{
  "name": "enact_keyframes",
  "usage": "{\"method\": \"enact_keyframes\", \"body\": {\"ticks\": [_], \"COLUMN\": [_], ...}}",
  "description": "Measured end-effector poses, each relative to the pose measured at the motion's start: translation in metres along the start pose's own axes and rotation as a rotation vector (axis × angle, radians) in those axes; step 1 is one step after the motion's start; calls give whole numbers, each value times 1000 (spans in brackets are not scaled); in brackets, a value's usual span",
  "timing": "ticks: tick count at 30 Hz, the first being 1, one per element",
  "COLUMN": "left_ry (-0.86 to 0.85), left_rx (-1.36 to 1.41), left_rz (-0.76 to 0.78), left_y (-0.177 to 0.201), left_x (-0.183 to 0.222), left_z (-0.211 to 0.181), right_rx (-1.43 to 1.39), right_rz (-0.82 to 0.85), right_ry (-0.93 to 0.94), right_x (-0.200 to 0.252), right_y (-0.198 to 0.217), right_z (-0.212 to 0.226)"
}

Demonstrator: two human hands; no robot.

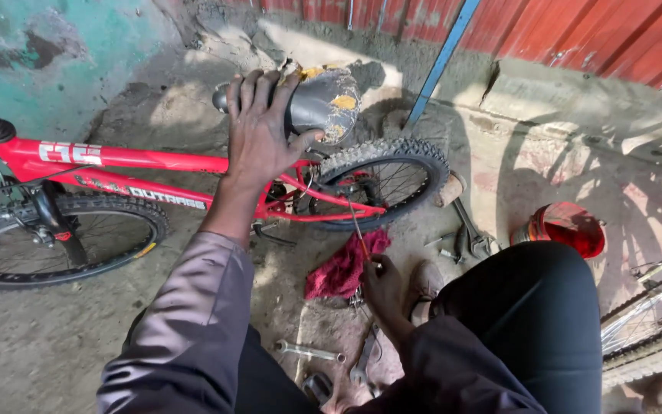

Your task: Repairing a bicycle by adjusting the seat and using a screwdriver on the chain assembly

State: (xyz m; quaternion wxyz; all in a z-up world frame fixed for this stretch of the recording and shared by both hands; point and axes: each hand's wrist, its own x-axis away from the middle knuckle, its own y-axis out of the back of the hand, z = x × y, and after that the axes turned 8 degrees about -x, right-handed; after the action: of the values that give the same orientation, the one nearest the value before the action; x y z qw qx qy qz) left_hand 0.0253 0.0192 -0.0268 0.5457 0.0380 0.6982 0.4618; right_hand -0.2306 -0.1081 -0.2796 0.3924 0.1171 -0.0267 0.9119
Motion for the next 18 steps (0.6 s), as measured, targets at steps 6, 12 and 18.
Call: {"method": "enact_keyframes", "body": {"ticks": [6, 12, 18], "left_ry": [16, 7, -4], "left_rx": [-19, -23, -15], "left_rz": [29, 7, -11], "left_y": [-5, -3, 0], "left_x": [-2, -2, -4], "left_z": [3, 2, 1], "right_rx": [-8, -129, -136], "right_rz": [6, 28, 21], "right_ry": [-32, -41, -88], "right_x": [2, -1, 2], "right_y": [-3, -2, -4], "right_z": [6, 1, 7]}}
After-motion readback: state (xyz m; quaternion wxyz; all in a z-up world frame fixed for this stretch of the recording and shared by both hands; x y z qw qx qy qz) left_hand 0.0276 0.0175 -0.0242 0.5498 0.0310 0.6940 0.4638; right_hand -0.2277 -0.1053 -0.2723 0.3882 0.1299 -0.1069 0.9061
